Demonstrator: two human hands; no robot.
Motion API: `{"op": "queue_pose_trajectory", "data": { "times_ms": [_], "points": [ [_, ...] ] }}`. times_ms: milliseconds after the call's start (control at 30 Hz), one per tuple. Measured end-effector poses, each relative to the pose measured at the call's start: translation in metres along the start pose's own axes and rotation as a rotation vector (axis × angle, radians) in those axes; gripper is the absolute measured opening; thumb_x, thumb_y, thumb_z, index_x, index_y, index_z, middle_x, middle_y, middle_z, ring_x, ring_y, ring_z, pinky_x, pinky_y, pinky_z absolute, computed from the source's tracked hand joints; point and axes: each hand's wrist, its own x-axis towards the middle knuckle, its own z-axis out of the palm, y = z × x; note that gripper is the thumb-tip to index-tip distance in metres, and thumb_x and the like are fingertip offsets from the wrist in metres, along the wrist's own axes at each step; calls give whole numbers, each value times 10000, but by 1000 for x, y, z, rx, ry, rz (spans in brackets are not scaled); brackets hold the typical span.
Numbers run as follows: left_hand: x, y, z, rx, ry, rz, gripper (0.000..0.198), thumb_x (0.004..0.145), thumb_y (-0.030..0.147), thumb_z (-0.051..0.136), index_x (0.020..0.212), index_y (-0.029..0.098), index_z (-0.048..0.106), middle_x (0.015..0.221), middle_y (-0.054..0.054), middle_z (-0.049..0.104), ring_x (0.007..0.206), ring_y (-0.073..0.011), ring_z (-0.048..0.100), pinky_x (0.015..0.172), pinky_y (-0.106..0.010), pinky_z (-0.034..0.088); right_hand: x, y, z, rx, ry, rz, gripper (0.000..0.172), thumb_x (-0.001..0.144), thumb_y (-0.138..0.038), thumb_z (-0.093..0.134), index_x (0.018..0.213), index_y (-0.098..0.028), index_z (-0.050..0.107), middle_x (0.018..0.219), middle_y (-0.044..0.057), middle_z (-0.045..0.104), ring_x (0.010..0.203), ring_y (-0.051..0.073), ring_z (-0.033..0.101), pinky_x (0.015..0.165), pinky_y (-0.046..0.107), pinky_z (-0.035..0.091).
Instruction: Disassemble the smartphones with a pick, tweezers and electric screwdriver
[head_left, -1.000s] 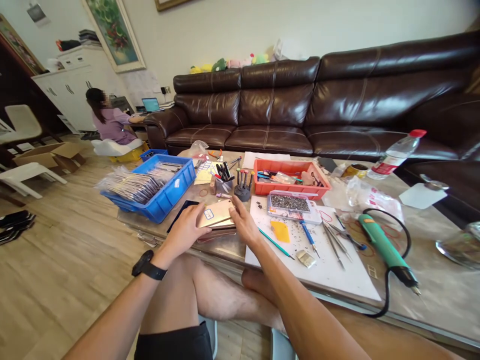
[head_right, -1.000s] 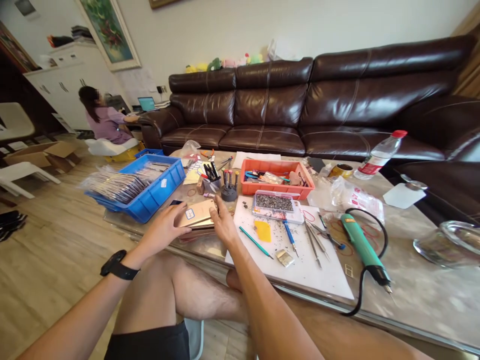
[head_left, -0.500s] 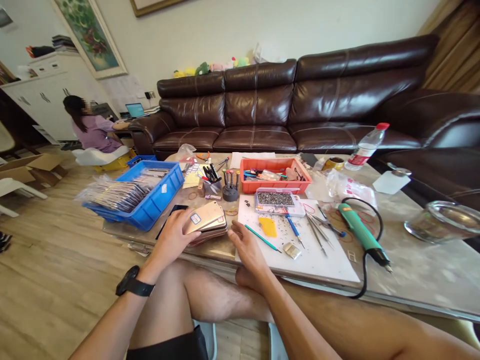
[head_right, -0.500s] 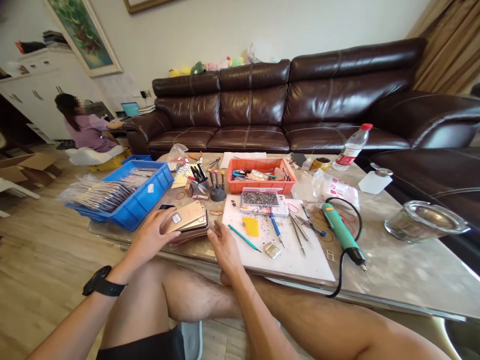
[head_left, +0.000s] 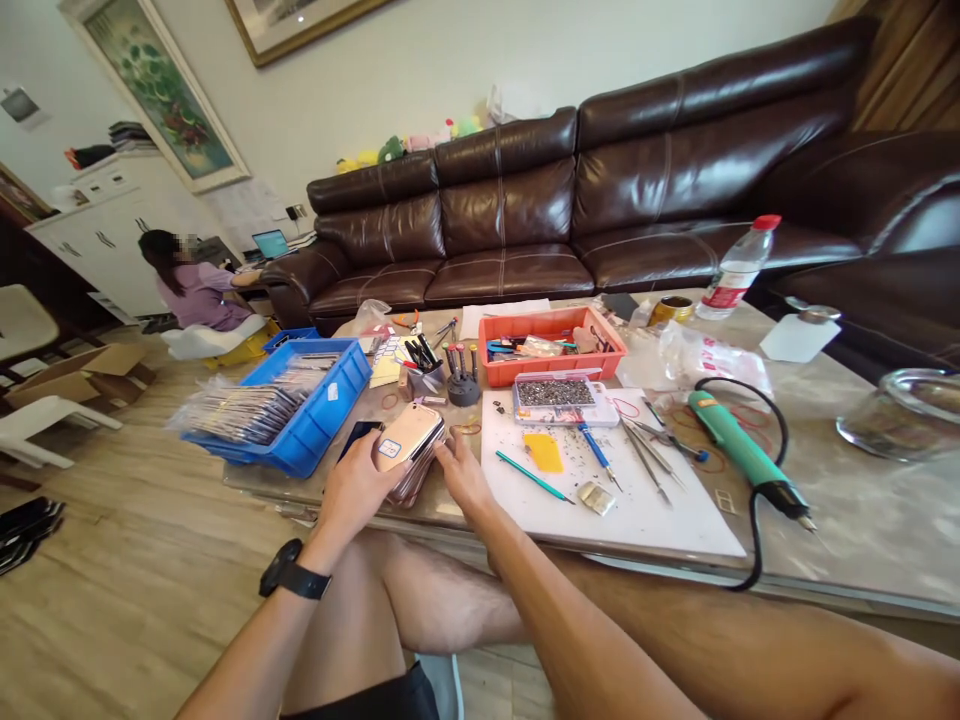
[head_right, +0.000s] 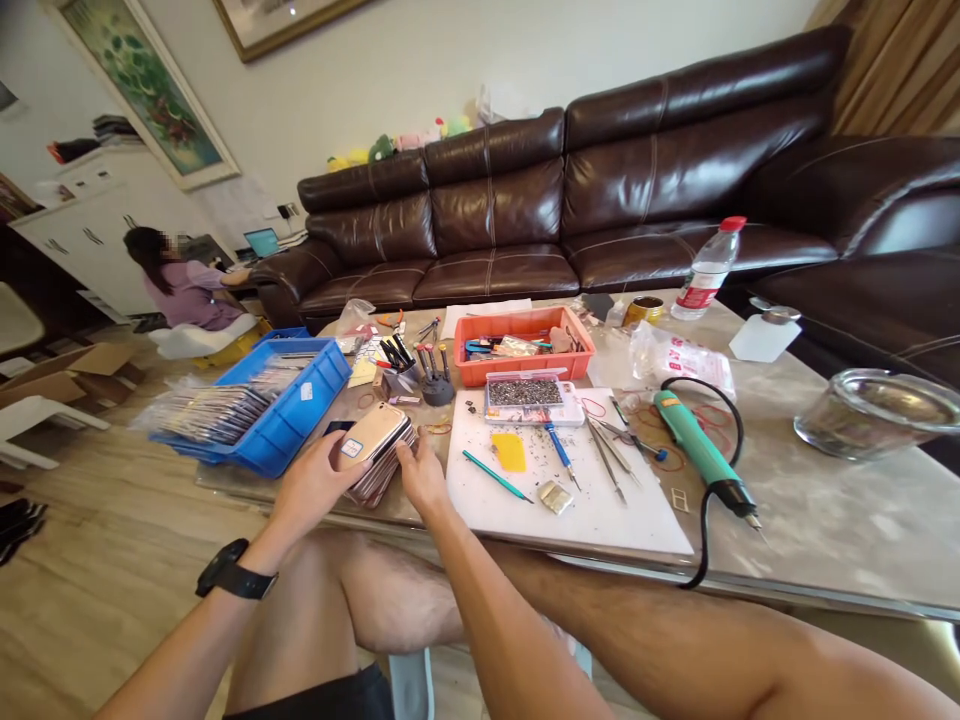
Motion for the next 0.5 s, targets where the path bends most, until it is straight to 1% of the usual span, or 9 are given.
{"op": "queue_pose_trajectory", "data": {
  "times_ms": [67,133,200,300,400,500],
  "points": [
    [-4,4,5,10,60,-13,568,846,417,707,1335,145,612,1312,-201,708,1171,-384,688,980,-491,529,-11,-4,-9,46,-11,59,770,956,-613,509,1553,-128,474,1481,227,620,1372,351,608,1121,536,486],
    [-9,7,10,10,127,-5,544,855,397,706,1328,146,614,1275,-197,710,1163,-383,683,993,-496,525,-27,-9,-18,93,-28,109,688,957,-603,514,1480,-159,561,1481,196,629,1376,330,605,1133,509,484],
    [-14,9,14,4,197,17,512,875,381,693,1329,158,613,1259,-187,701,1170,-377,671,1016,-500,516,-43,-14,-25,141,-62,139,614,957,-611,514,1356,-165,657,1365,186,709,1278,333,675,1088,512,522],
    [-23,13,15,-16,317,48,528,901,380,683,1378,180,574,1298,-187,665,1230,-377,633,1058,-516,498,-56,-25,-30,211,-116,171,606,935,-661,532,1234,-166,715,1173,178,783,1088,340,757,962,519,589],
    [-36,25,12,-39,423,94,580,915,379,695,1437,205,511,1357,-182,626,1299,-361,585,1116,-516,463,-60,-43,-32,264,-157,169,613,910,-683,574,1224,-177,719,1157,165,784,1069,333,756,929,495,597],
    [-59,46,11,-106,491,185,610,914,352,719,1464,227,488,1355,-171,618,1305,-340,572,1136,-514,448,-65,-68,-40,323,-239,113,565,927,-655,597,1268,-217,702,1222,114,759,1080,295,737,936,432,586]
  ]
}}
